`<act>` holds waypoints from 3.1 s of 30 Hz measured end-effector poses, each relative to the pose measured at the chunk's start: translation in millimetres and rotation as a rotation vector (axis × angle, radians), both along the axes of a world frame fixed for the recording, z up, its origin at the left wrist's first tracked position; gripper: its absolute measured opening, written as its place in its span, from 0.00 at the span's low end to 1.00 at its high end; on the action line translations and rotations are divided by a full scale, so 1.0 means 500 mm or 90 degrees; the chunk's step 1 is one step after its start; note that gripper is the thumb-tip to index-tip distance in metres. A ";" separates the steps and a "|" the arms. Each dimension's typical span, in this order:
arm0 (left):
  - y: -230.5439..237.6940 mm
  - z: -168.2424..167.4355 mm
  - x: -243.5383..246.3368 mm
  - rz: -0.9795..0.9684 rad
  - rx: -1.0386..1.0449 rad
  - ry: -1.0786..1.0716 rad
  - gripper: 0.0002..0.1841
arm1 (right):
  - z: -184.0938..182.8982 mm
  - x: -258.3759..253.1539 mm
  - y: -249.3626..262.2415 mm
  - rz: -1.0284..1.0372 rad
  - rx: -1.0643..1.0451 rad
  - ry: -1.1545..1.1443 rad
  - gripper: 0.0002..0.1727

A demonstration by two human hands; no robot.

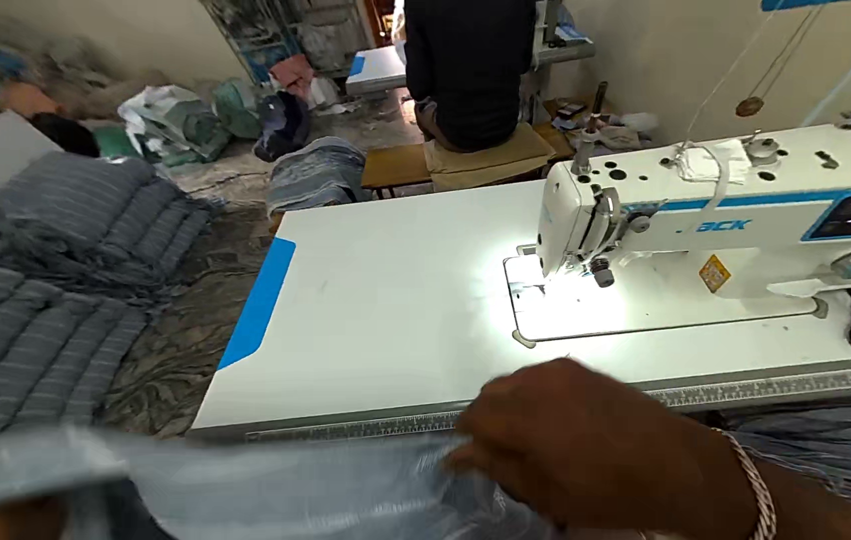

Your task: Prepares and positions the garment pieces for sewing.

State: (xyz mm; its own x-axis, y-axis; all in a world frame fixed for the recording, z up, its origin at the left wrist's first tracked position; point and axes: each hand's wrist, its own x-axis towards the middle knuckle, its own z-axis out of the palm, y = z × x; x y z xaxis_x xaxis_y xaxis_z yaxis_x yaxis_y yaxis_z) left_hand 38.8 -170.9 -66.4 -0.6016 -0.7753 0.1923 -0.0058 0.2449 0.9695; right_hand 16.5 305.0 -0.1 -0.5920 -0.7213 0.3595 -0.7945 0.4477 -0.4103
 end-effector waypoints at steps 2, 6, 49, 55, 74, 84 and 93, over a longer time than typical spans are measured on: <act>0.096 0.144 -0.165 -0.115 -0.057 0.074 0.15 | -0.037 -0.026 0.021 -0.140 -0.080 -0.034 0.17; 0.207 0.183 -0.419 -0.423 -0.417 -0.043 0.29 | -0.164 -0.071 0.082 -0.414 -0.128 -0.175 0.18; 0.828 -0.232 -0.162 -0.567 -0.615 -0.188 0.24 | -0.323 -0.211 0.326 -0.121 0.077 -0.135 0.13; 0.820 -0.238 -0.168 -0.615 -0.598 -0.162 0.20 | -0.337 -0.188 0.321 -0.136 0.046 -0.087 0.11; 0.816 -0.224 -0.383 -0.676 -0.740 -0.297 0.31 | -0.327 -0.200 0.267 -0.379 0.153 -0.076 0.20; 0.793 -0.212 -0.492 -0.783 -0.782 -0.219 0.30 | -0.285 -0.222 0.272 -0.381 0.226 -0.221 0.23; 0.787 -0.212 -0.508 -0.804 -0.793 -0.197 0.31 | -0.214 -0.041 0.587 -0.800 0.315 -0.255 0.37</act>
